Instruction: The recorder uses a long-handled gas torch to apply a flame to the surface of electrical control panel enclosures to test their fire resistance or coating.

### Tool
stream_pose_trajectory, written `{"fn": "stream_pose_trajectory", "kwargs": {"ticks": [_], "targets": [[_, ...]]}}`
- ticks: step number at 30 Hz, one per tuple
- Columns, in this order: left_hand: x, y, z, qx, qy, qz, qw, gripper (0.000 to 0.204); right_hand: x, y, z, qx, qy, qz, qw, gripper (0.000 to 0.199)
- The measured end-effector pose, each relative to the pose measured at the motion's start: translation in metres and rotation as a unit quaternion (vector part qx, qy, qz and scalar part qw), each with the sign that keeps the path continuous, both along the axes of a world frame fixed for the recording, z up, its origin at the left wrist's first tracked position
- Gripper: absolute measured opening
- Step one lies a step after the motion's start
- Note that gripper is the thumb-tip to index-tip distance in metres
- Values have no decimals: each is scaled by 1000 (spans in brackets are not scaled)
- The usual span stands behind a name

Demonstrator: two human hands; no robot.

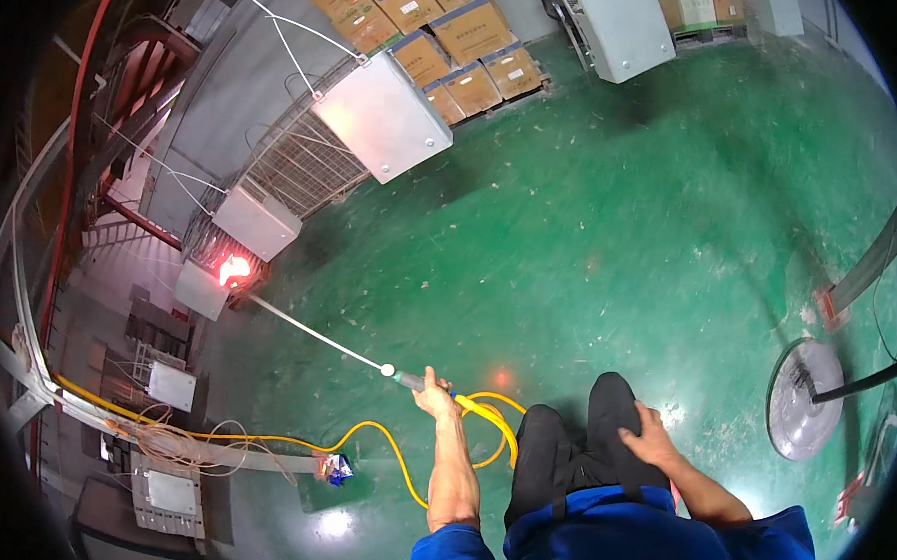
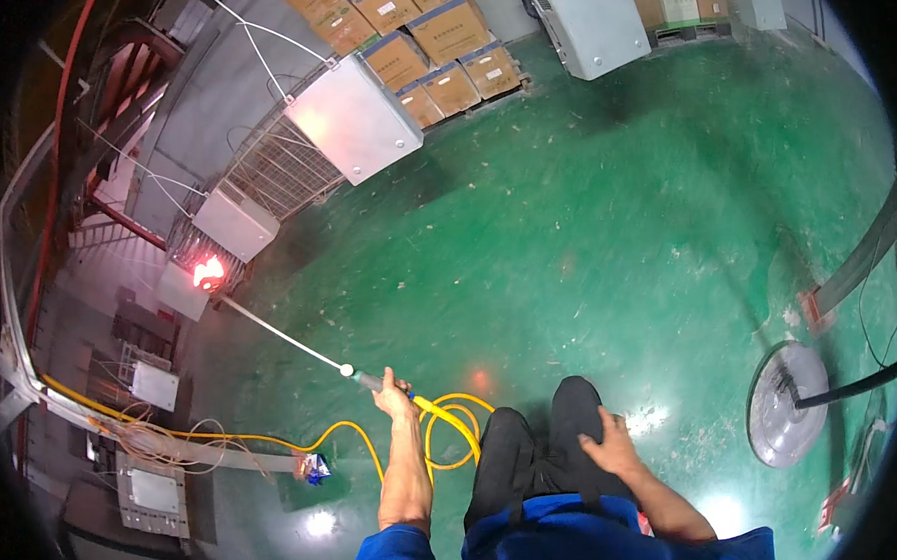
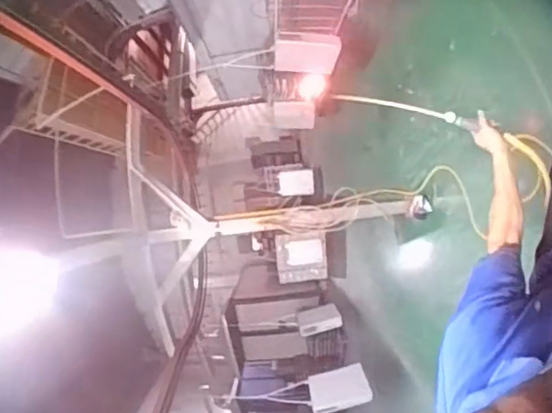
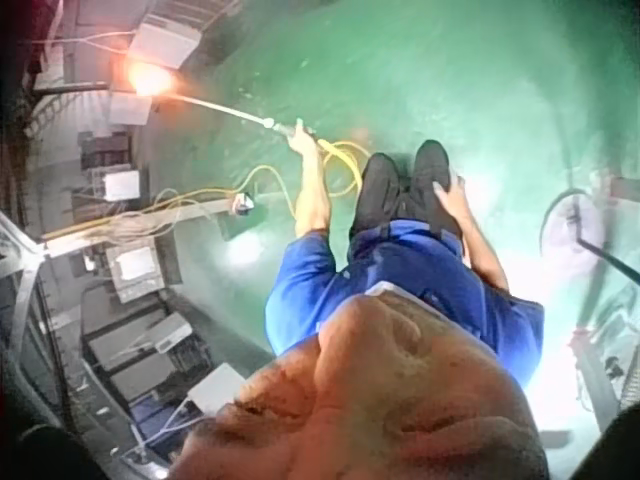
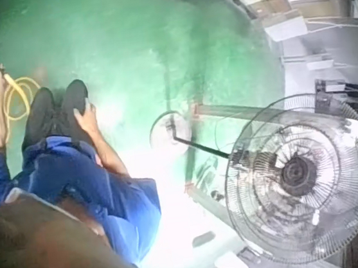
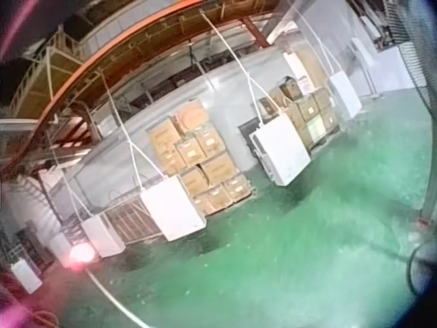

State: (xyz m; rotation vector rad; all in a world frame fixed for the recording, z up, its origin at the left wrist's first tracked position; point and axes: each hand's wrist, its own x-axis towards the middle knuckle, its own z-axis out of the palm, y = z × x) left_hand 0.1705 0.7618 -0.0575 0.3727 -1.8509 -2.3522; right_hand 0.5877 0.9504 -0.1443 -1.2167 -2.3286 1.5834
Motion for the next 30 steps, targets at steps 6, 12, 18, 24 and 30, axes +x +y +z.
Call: {"fn": "stream_pose_trajectory", "kwargs": {"ticks": [6,12,18,24,30], "targets": [[-58,9,34,149,64,-83,983,30,-63,-22,51,106,-182,110,971,119],[-86,61,35,197,21,-145,969,21,-78,-6,60,88,-219,92,967,114],[-63,77,0,175,9,-205,963,31,-95,18,77,104,-255,128,953,106],[29,118,33,117,-36,-253,960,27,-100,43,60,97,-207,85,970,107],[123,136,16,91,-12,-259,962,29,-67,30,48,150,-138,11,979,111]]}}
